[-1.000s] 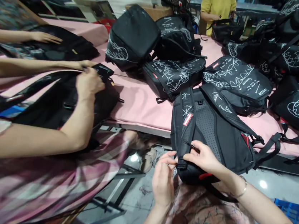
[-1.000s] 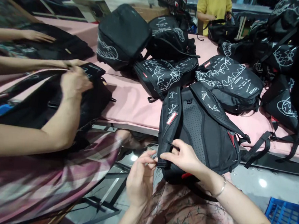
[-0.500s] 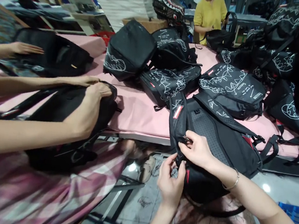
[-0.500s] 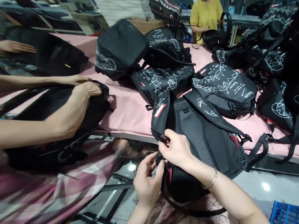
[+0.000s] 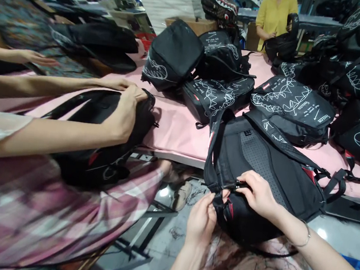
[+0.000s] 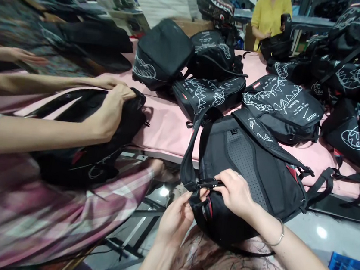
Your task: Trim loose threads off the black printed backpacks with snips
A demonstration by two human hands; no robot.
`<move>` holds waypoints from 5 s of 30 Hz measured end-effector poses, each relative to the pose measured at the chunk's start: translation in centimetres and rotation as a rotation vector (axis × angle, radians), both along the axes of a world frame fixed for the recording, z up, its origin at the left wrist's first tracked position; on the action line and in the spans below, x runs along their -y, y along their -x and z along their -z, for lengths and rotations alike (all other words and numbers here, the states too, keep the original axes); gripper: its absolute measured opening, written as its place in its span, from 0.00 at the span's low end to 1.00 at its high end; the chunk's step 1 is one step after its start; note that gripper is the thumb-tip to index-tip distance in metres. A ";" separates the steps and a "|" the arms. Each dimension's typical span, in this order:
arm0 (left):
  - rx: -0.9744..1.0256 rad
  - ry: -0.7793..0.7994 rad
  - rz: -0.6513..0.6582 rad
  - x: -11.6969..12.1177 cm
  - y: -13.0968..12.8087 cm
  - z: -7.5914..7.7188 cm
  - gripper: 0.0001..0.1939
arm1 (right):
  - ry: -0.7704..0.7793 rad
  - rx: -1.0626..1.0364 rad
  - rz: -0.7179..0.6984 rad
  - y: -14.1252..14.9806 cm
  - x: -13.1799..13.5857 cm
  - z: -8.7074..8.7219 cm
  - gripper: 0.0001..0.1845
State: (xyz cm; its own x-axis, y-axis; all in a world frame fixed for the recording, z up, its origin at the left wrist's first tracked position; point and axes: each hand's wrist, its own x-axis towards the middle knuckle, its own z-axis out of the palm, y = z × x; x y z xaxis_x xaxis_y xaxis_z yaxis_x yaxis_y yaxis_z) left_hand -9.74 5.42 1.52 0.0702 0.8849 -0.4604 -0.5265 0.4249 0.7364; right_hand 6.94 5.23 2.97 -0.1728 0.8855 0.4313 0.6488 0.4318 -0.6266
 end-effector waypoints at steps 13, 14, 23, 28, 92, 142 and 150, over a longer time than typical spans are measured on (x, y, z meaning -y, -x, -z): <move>0.063 0.045 0.000 0.7 -0.4 -1.3 0.12 | -0.127 0.247 0.034 1.1 0.1 -0.2 0.09; 0.062 0.047 0.002 0.8 -0.4 -1.2 0.13 | -0.134 0.258 0.036 1.1 0.1 -0.2 0.09; 0.087 0.054 0.031 0.5 -0.3 -0.9 0.13 | -0.122 0.170 -0.003 0.7 0.2 0.3 0.09; 0.093 0.037 0.071 0.5 -0.3 -0.9 0.13 | -0.114 0.232 0.005 0.9 0.1 -0.2 0.09; 0.036 -0.027 0.255 -0.5 0.3 0.1 0.04 | -0.052 0.271 0.017 -0.8 1.2 -0.6 0.07; -0.314 -0.227 0.299 1.7 0.3 -0.1 0.17 | 0.332 -0.094 0.119 1.8 -0.1 -1.9 0.19; -0.274 0.012 0.407 4.5 3.3 1.3 0.40 | 0.527 -0.142 0.107 3.4 -1.3 -1.7 0.08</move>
